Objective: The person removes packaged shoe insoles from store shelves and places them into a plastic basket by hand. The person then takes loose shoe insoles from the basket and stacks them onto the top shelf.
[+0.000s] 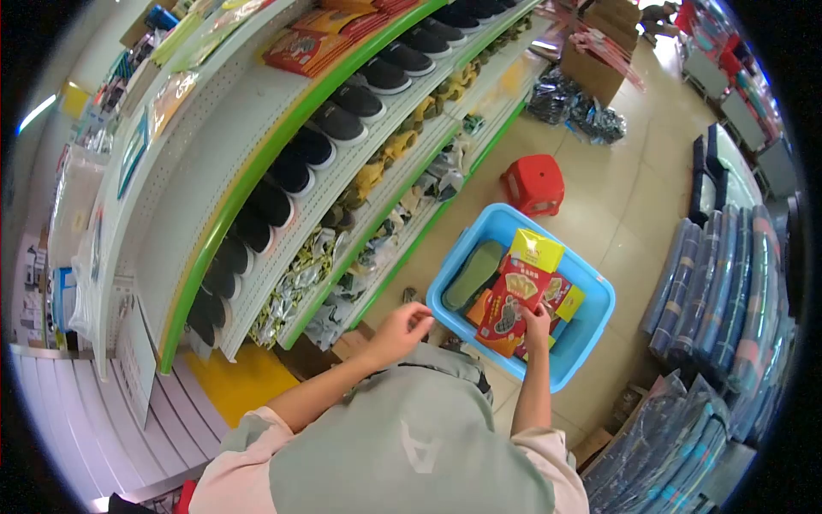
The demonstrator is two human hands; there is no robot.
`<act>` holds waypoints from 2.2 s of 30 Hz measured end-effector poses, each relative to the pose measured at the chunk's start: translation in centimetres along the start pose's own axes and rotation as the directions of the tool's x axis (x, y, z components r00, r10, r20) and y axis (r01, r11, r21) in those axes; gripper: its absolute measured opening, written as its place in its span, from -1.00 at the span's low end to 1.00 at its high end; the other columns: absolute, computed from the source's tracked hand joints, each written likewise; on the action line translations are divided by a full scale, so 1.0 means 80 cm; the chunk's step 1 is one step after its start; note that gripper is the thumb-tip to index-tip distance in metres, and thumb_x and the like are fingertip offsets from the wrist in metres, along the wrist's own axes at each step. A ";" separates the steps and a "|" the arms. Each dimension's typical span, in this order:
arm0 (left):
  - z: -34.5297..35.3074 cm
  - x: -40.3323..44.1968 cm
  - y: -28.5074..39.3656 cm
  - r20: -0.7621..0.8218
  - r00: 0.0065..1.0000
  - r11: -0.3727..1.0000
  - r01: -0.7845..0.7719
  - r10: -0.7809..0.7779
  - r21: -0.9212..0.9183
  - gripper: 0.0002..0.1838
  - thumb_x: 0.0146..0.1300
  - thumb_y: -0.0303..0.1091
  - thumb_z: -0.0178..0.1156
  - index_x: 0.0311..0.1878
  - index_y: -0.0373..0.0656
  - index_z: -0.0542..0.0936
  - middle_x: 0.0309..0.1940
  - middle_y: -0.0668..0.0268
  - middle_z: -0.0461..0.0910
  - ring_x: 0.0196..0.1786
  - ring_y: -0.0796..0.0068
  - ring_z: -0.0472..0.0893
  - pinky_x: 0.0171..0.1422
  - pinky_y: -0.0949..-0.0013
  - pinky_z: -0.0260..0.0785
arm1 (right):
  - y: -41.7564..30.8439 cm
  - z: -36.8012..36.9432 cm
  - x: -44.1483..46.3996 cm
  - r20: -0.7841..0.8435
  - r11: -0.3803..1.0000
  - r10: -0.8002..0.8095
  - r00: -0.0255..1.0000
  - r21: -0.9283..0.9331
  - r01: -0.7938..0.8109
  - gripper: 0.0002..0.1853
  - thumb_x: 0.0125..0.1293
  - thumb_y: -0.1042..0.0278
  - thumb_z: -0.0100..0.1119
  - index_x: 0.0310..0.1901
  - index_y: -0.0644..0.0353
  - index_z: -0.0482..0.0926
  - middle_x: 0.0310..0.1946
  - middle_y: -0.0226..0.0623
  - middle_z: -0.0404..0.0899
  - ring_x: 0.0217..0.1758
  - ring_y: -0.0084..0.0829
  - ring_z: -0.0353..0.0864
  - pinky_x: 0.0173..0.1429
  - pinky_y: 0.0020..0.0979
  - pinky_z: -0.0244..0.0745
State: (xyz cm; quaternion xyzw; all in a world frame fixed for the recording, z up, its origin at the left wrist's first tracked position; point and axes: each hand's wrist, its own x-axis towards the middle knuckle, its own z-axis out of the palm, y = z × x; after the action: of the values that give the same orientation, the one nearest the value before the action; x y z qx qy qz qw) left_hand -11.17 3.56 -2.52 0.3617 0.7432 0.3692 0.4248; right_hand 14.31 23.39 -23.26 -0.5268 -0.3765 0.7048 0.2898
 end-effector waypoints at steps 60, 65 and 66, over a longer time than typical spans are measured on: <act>-0.587 0.299 0.083 -0.518 0.831 0.904 -0.044 -0.204 -0.426 -0.36 0.09 0.19 0.30 0.15 0.02 0.49 -0.04 0.27 0.64 -0.04 0.30 0.65 0.02 0.15 0.53 | -0.115 0.189 -0.148 0.318 0.972 -0.139 0.938 0.227 0.067 -0.76 0.42 0.35 0.07 0.04 0.26 0.50 -0.05 -0.29 0.57 -0.05 -0.47 0.59 -0.02 -0.44 0.50; -0.582 0.263 0.104 -0.428 0.858 0.958 0.238 -0.285 -0.159 -0.24 0.12 0.49 0.06 0.08 0.00 0.51 -0.23 0.18 0.68 -0.31 0.26 0.68 -0.15 0.17 0.55 | -0.106 0.202 -0.135 0.329 0.981 -0.131 0.935 0.181 0.074 -0.78 0.42 0.36 0.07 0.02 0.26 0.50 -0.07 -0.30 0.57 -0.08 -0.49 0.59 -0.07 -0.48 0.51; -0.580 0.260 0.104 -0.434 0.853 0.957 0.244 -0.290 -0.159 -0.23 0.12 0.51 0.05 0.06 -0.02 0.51 -0.27 0.17 0.68 -0.36 0.25 0.68 -0.18 0.17 0.55 | -0.109 0.205 -0.135 0.330 0.984 -0.128 0.935 0.163 0.077 -0.78 0.42 0.36 0.07 0.02 0.26 0.50 -0.07 -0.30 0.57 -0.08 -0.49 0.60 -0.08 -0.49 0.51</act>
State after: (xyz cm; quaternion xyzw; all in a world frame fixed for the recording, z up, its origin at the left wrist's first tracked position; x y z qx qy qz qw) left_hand -58.85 13.93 14.00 0.1376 0.8455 0.4168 0.3043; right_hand 1.69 15.78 -7.64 -0.3544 -0.3948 0.7946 0.2951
